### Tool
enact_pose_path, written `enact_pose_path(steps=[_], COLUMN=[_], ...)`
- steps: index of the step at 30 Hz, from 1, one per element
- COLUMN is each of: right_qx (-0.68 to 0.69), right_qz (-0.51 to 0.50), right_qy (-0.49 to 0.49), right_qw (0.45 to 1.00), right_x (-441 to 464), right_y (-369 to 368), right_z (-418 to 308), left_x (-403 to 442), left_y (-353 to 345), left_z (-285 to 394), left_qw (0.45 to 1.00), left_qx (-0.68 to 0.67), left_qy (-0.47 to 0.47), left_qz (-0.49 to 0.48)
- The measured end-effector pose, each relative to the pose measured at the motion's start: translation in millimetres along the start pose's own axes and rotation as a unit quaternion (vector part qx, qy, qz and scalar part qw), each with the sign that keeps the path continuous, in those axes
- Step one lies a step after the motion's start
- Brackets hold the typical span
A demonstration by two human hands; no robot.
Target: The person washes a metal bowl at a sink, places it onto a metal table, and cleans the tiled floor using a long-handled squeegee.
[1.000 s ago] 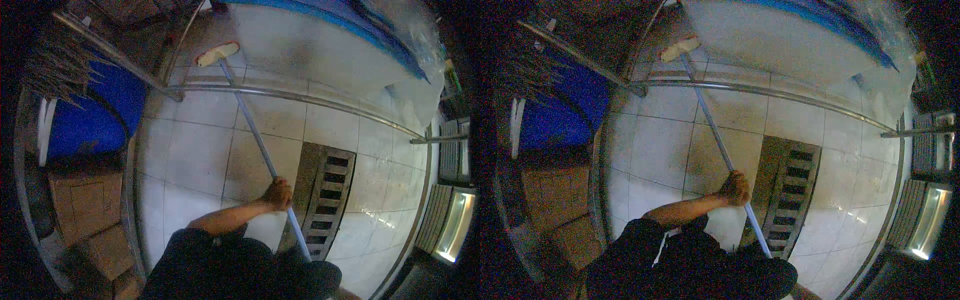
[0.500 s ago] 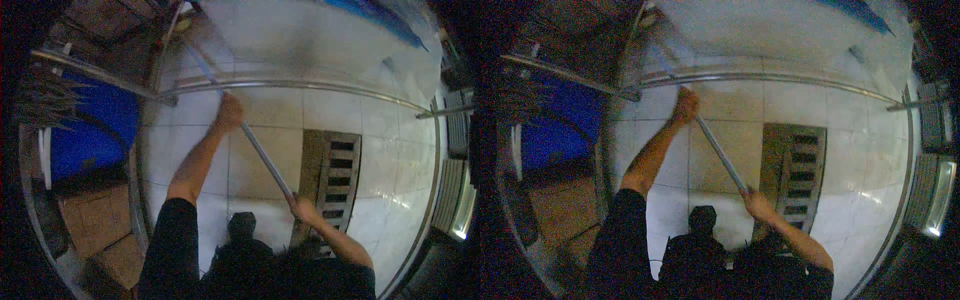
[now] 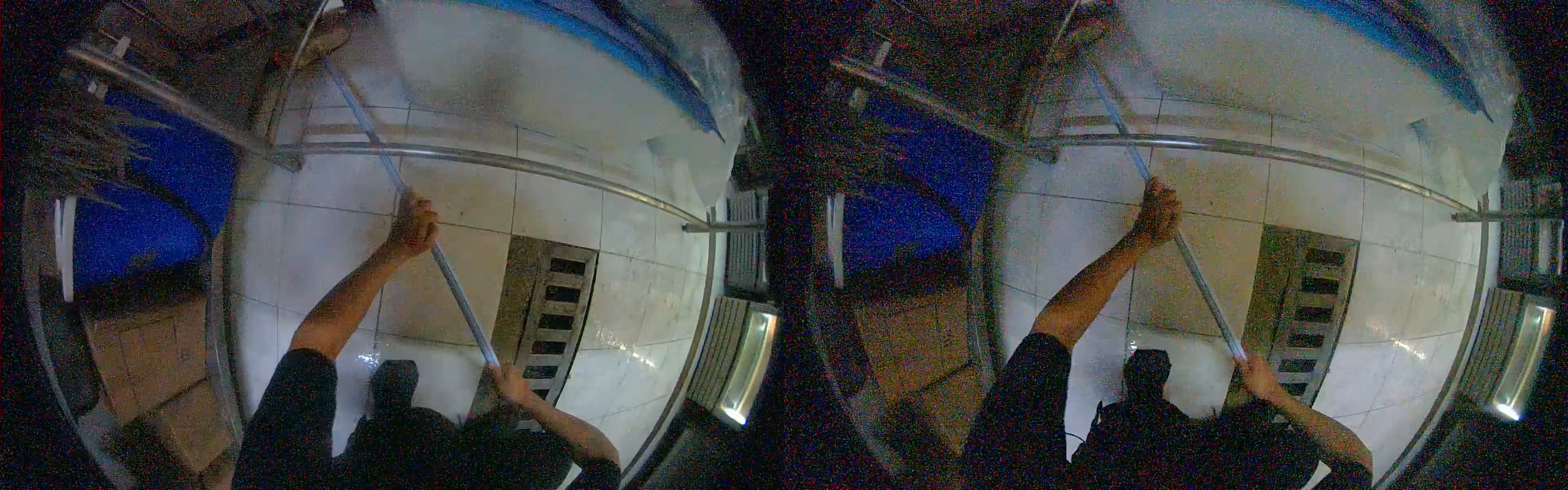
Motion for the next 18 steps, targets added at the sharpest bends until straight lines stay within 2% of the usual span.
enact_pose_path(steps=[1, 2, 3, 5, 6, 8, 10, 11, 13, 15, 18], right_qx=[-0.012, -0.072, -0.129, 0.077, 0.213, 0.086, 0.035, 0.003, -0.015, 0.003, 0.120], right_qz=[0.022, -0.029, -0.077, -0.130, -0.152, -0.068, -0.149, -0.190, -0.202, -0.139, -0.082], right_qy=[-0.014, 0.014, 0.048, 0.019, 0.023, -0.057, -0.090, -0.102, -0.098, -0.056, 0.024], right_qw=[1.000, 0.997, 0.988, 0.988, 0.965, 0.992, 0.984, 0.977, 0.974, 0.989, 0.989], right_x=[-1.4, 21.5, 43.1, 69.8, 83.7, 59.2, -11.9, -34.0, -11.3, 14.2, 77.9], right_y=[2.5, 0.6, -1.0, -18.7, -26.9, -35.2, -29.6, -21.2, -8.0, 7.2, 13.0], right_z=[13.3, 12.7, 11.7, 4.9, 6.5, 23.7, 51.5, 74.2, 84.5, 78.2, 38.1], left_x=[7.1, 18.7, 34.7, 44.0, 57.9, 40.5, -6.2, -23.7, -13.7, 22.0, 92.8], left_y=[5.6, 32.3, 47.1, 63.3, 69.0, 55.6, 12.4, 21.2, 11.0, -20.3, 18.2], left_z=[6.3, 32.2, 20.5, -6.5, -18.8, -8.0, 35.2, 80.6, 85.4, 64.5, 13.7], left_qw=[0.997, 0.989, 0.945, 0.931, 0.975, 0.991, 0.977, 0.990, 0.989, 0.972, 0.986], left_qx=[0.064, 0.127, 0.261, 0.289, 0.183, 0.105, 0.196, 0.088, 0.045, 0.183, 0.154], left_qy=[-0.038, -0.078, -0.161, -0.140, -0.048, 0.059, -0.073, -0.086, -0.101, -0.117, -0.044], left_qz=[-0.010, -0.016, 0.117, 0.176, 0.114, -0.057, 0.044, 0.076, 0.098, 0.089, 0.050])
Point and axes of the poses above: each hand's wrist, its own x-axis towards the middle knuckle, its own y-axis out of the back of the hand, z = x × y, the point moved 5 cm from there along x, towards the middle knuckle, and after that the axes turned 2 degrees about -x, right-handed, at the moved point
